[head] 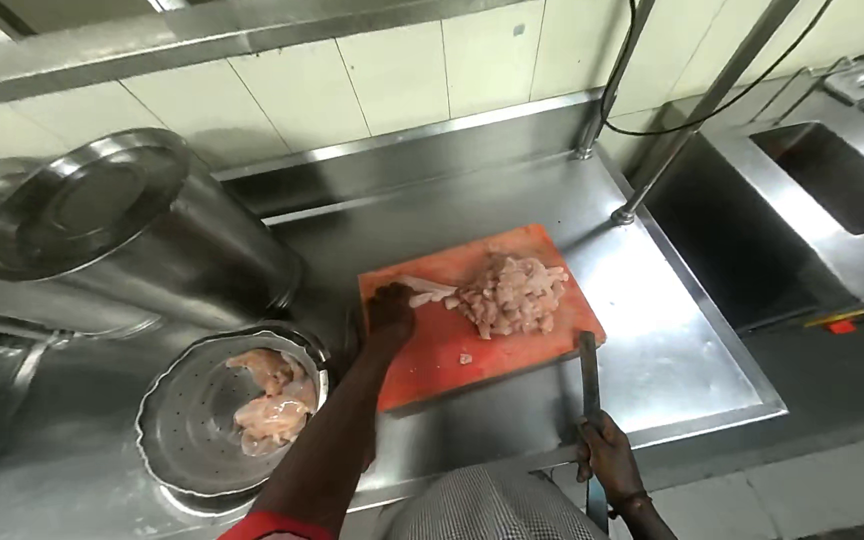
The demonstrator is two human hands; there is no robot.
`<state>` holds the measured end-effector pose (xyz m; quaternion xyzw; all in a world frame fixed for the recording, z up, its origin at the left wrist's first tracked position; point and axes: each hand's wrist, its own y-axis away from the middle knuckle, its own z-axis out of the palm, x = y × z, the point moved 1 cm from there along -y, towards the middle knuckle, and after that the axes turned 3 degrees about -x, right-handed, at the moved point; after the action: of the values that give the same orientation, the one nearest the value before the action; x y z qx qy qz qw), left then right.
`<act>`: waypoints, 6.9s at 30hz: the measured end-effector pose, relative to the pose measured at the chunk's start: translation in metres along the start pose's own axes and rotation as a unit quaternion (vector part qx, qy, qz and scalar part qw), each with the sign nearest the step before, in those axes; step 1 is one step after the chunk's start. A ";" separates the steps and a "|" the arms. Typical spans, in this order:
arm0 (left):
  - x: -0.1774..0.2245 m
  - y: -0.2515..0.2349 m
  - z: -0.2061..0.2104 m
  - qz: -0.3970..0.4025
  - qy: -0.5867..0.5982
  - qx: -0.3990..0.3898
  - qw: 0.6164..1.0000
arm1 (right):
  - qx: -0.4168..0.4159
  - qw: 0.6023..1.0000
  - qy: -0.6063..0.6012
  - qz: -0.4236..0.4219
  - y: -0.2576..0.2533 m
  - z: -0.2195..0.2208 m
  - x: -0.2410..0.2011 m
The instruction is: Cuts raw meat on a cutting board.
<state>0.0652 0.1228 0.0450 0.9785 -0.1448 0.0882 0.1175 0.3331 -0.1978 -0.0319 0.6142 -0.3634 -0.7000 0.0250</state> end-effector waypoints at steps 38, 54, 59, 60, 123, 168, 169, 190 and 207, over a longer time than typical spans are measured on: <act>-0.008 0.123 0.044 0.090 0.155 0.074 0.981 | -0.158 0.798 0.577 -0.069 0.019 0.090 -0.077; -0.003 0.096 0.090 0.221 0.209 0.167 0.938 | -0.170 0.715 0.676 -0.060 -0.007 0.181 -0.088; 0.003 0.097 0.093 0.164 0.205 0.200 0.944 | -0.170 0.719 0.672 -0.054 -0.005 0.160 -0.070; 0.003 0.097 0.093 0.149 0.210 0.201 0.945 | -0.168 0.718 0.674 -0.050 -0.001 0.149 -0.062; -0.029 0.138 0.081 0.105 0.299 0.204 0.926 | -0.215 0.684 0.697 -0.031 0.018 0.157 -0.054; 0.007 0.129 0.040 -0.033 0.253 0.001 0.967 | -0.089 0.877 0.461 -0.104 0.018 0.069 -0.061; 0.016 0.121 0.037 -0.033 0.243 -0.022 0.969 | -0.073 0.890 0.440 -0.098 0.015 0.058 -0.054; 0.178 0.006 -0.008 0.273 -0.010 -0.050 0.961 | 0.081 0.968 0.192 -0.139 -0.011 0.019 -0.001; 0.012 -0.035 -0.008 -0.004 -0.016 -0.014 1.000 | 0.083 0.973 0.161 -0.142 -0.009 0.017 0.003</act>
<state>0.0862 0.1539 0.0486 0.9786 -0.1438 0.0696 0.1294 0.3210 -0.1843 -0.0398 0.7642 -0.3210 -0.5554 -0.0673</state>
